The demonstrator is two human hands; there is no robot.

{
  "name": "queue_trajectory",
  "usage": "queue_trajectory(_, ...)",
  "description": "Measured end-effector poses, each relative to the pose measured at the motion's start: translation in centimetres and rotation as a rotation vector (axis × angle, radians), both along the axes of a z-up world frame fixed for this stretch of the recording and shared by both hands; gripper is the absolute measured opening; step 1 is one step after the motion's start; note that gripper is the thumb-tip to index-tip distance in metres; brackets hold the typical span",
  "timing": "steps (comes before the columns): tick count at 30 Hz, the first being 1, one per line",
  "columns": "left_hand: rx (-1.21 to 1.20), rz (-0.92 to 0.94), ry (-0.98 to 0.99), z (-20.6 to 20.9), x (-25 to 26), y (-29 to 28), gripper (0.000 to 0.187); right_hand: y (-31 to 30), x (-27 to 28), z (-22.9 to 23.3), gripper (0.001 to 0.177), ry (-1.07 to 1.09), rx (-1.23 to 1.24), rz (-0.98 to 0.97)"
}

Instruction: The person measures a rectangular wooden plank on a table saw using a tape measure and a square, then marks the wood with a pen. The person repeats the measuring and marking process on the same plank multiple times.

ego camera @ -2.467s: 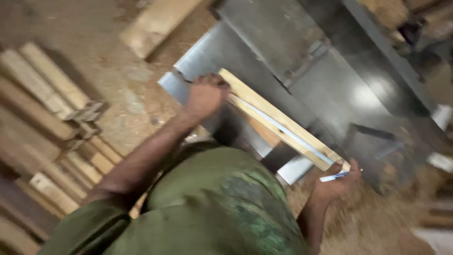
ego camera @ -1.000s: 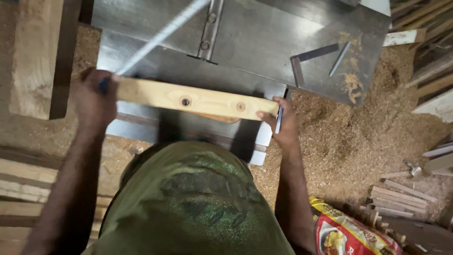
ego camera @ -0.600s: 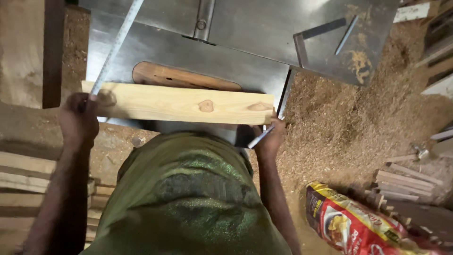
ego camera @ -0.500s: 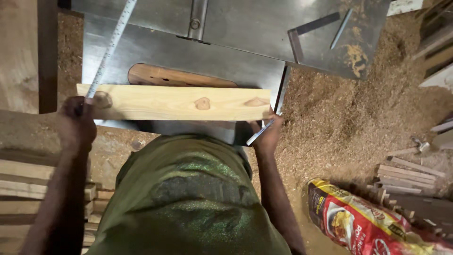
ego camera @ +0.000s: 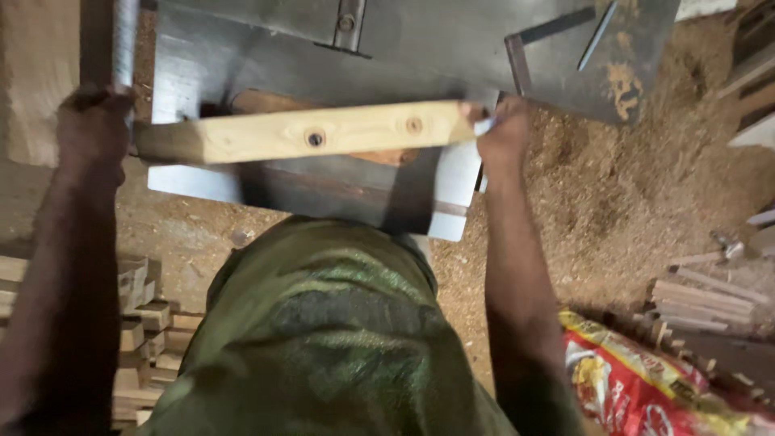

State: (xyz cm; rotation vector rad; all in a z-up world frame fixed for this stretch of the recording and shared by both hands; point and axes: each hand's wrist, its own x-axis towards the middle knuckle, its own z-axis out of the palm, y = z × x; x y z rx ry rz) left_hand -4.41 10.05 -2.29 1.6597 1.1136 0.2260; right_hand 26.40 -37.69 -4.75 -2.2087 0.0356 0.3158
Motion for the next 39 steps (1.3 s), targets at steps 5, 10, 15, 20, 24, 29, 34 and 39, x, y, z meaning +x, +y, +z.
queue_trajectory(5, 0.031, 0.149, -0.361, -3.1, 0.1, 1.6, 0.007, 0.4, 4.3, -2.7, 0.055, -0.217, -0.193, 0.032)
queue_trajectory(10, 0.28, 0.056, -0.312, -5.5, -1.7, -0.1, 0.009, 1.3, 5.2, -7.8, 0.053, -0.182, -0.028, 0.007)
queue_trajectory(15, 0.186, 0.052, -0.258, -4.2, 0.9, -1.6, 0.009, -0.3, 7.1, -8.8, 0.026, -0.171, 0.252, -0.067)
queue_trajectory(20, 0.296, -0.001, -0.059, -2.5, 3.9, -1.5, 0.019, -0.1, 5.8, -8.8, 0.026, 0.153, 0.382, -0.117)
queue_trajectory(24, 0.184, -0.018, -0.095, -3.8, 4.6, -1.3, 0.015, -1.7, 3.3, -8.5, 0.028, 0.197, 0.517, -0.138)
queue_trajectory(29, 0.177, -0.044, -0.127, -5.0, 3.1, -1.4, 0.015, -4.6, -2.1, -9.3, 0.034, 0.039, 0.663, -0.268)
queue_trajectory(34, 0.535, -0.219, -0.074, -3.2, 2.0, -3.2, 0.025, -6.4, -6.6, -9.5, 0.042, -0.242, 0.525, -0.228)
queue_trajectory(39, 0.737, -0.37, -0.05, -0.5, 3.5, -6.3, 0.011, -4.2, -7.0, -8.7, 0.034, -0.436, 0.494, -0.065)
